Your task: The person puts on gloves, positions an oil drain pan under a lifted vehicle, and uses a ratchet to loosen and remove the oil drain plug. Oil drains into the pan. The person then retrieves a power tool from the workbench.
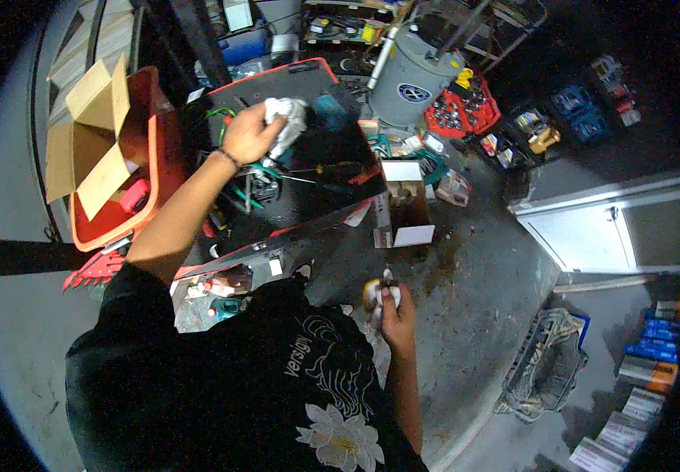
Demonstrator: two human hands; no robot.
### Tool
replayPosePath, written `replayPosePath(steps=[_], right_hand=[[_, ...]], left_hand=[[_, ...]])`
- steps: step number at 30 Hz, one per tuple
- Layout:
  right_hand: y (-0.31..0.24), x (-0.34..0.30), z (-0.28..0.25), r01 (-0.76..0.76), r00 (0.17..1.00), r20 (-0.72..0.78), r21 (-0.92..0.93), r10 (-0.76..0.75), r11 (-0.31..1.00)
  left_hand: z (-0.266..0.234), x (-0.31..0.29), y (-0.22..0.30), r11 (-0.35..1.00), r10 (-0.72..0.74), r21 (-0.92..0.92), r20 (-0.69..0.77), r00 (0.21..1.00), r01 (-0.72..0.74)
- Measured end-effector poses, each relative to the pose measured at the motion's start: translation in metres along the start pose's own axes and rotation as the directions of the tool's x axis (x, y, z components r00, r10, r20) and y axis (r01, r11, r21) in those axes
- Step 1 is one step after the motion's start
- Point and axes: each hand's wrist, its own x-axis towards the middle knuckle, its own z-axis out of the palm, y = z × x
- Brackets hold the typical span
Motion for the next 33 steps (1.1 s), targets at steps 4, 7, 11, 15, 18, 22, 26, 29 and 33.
replayPosePath(steps=[4,7,11,15,18,22,26,29,33], right_hand=[[-0.031,0.022,-0.015,0.016,0.983,0.128,0.654,-0.132,0.756],[-0.065,0.033,-0.036,-0.076,0.959,0.188,0.892,-0.211,0.446],[-0.093,0.030,-0.061,-0.076,0.924,0.156,0.970,-0.349,0.232],[-0.087,0.022,-0.080,-0.004,0.947,0.103,0.950,-0.303,0.312],[-0.072,0.014,-0.089,0.046,0.977,0.040,0.918,-0.207,0.394],[-0.057,0.004,-0.104,0.138,0.972,-0.032,0.877,-0.232,0.460],[-0.050,-0.004,-0.122,0.194,0.962,-0.073,0.858,-0.262,0.475],[-0.041,-0.005,-0.128,0.177,0.982,-0.111,0.821,-0.151,0.543],[-0.024,-0.006,-0.136,0.182,0.855,-0.510,0.463,0.094,0.867]], left_hand=[[-0.011,-0.028,0.041,0.946,0.313,-0.014,-0.231,0.921,-0.325],[0.021,-0.061,0.097,0.657,-0.007,-0.706,0.347,0.938,0.266],[0.076,-0.105,0.177,0.228,-0.099,-0.747,0.620,0.778,0.624],[0.105,-0.118,0.230,0.184,0.121,-0.698,0.715,0.688,0.692],[0.116,-0.107,0.242,0.391,0.354,-0.528,0.842,0.407,0.754],[0.143,-0.099,0.262,0.667,0.566,-0.637,0.770,0.294,0.385],[0.155,-0.112,0.295,0.605,0.598,-0.717,0.696,0.398,0.345],[0.157,-0.108,0.308,0.673,0.623,-0.698,0.713,0.321,0.245],[0.165,-0.103,0.302,0.247,0.370,-0.426,0.872,0.322,0.870]])
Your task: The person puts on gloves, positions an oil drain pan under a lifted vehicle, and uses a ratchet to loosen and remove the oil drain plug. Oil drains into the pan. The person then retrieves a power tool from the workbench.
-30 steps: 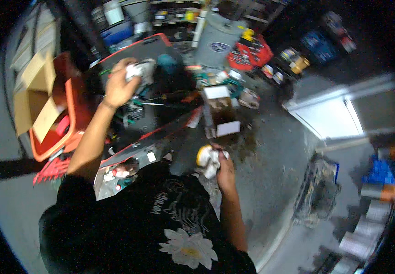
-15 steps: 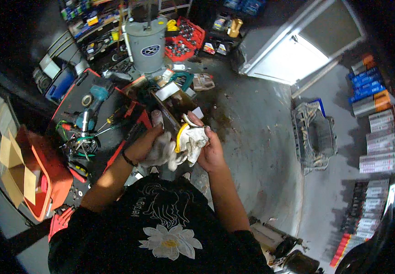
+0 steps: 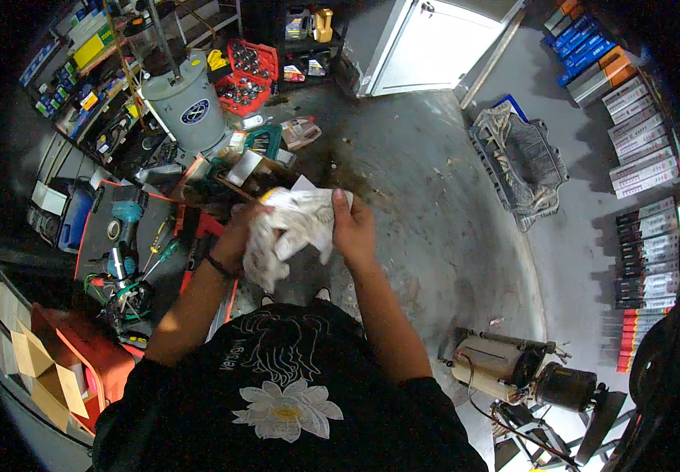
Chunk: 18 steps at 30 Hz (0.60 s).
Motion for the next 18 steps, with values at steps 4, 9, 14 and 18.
replayPosePath(steps=[4,9,14,18], right_hand=[[0.003,0.003,-0.019,0.062,0.997,-0.035,-0.184,-0.070,0.981],[-0.012,0.003,-0.031,0.188,0.982,0.002,-0.201,-0.191,0.961],[-0.025,-0.002,-0.032,0.198,0.975,-0.012,-0.410,-0.222,0.891],[-0.022,-0.011,-0.037,0.210,0.963,-0.051,-0.481,-0.266,0.851]], left_hand=[[-0.027,0.018,-0.005,0.954,-0.126,-0.241,0.214,0.969,0.177],[-0.035,0.033,-0.009,0.991,-0.127,0.025,0.464,0.877,0.130],[0.000,0.031,-0.015,0.971,-0.145,-0.077,0.559,0.816,0.225],[0.014,0.024,-0.006,0.968,-0.160,0.237,0.355,0.921,0.077]])
